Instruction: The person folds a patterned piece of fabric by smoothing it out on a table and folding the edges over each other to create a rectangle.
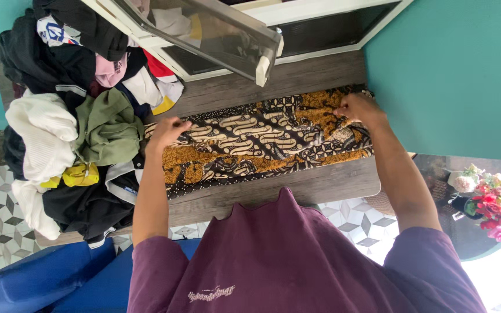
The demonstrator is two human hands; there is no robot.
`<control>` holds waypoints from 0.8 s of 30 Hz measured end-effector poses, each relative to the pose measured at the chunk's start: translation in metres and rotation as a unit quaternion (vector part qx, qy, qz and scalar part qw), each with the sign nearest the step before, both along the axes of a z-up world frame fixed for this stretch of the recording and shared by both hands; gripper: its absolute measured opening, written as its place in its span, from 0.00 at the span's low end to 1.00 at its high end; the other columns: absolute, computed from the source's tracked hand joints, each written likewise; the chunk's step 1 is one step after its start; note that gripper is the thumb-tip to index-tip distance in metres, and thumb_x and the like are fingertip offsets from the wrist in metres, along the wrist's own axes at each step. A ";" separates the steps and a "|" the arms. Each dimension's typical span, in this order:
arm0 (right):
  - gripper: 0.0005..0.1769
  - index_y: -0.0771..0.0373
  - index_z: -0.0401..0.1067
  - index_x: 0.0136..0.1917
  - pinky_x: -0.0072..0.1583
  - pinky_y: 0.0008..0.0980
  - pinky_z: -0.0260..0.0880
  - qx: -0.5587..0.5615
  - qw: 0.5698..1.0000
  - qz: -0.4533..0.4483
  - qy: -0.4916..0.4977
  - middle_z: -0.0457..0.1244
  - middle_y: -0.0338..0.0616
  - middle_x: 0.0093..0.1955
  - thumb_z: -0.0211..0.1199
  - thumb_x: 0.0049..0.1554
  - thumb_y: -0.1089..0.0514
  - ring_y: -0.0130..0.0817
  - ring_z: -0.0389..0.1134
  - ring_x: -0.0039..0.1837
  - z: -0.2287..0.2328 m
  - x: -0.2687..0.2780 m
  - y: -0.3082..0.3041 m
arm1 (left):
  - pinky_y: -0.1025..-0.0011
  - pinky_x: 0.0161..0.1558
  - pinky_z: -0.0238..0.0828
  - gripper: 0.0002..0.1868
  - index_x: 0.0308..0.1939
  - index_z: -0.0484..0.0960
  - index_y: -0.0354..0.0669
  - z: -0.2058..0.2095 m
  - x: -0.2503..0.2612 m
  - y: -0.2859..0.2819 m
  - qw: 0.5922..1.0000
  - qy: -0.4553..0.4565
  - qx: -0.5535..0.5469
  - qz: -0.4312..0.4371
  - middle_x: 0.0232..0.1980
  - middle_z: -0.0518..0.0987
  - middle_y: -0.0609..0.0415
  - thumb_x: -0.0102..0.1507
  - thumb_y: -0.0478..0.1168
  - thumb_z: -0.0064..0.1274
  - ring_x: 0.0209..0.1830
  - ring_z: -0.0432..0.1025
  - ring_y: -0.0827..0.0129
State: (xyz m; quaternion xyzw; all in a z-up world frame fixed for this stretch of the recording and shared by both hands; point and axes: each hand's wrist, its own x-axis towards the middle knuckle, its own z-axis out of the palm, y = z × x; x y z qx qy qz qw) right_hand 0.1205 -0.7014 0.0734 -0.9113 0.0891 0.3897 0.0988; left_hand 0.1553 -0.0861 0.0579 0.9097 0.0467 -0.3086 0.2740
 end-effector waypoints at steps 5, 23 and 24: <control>0.18 0.50 0.78 0.60 0.66 0.50 0.70 0.005 0.999 0.022 0.024 0.71 0.41 0.58 0.55 0.64 0.44 0.38 0.74 0.58 -0.035 0.022 -0.009 | 0.67 0.43 0.76 0.44 0.62 0.75 0.39 -0.005 0.004 0.003 0.995 0.087 -0.017 -0.037 0.44 0.83 0.44 0.52 0.61 0.72 0.39 0.80 0.62; 0.21 0.60 0.73 0.55 0.50 0.55 0.71 -0.017 0.964 -0.018 -0.266 0.70 0.52 0.40 0.53 0.68 0.41 0.48 0.73 0.42 -0.031 0.008 0.020 | 0.53 0.47 0.74 0.38 0.54 0.79 0.28 -0.074 -0.029 0.020 0.933 -0.305 0.080 0.171 0.49 0.81 0.32 0.57 0.59 0.71 0.48 0.77 0.40; 0.22 0.60 0.73 0.55 0.50 0.54 0.71 -0.019 0.960 -0.026 -0.276 0.70 0.51 0.40 0.54 0.67 0.40 0.47 0.73 0.42 -0.034 0.008 0.021 | 0.52 0.48 0.74 0.37 0.55 0.79 0.29 -0.073 -0.033 0.021 0.940 -0.270 0.079 0.192 0.49 0.82 0.33 0.58 0.59 0.69 0.48 0.77 0.41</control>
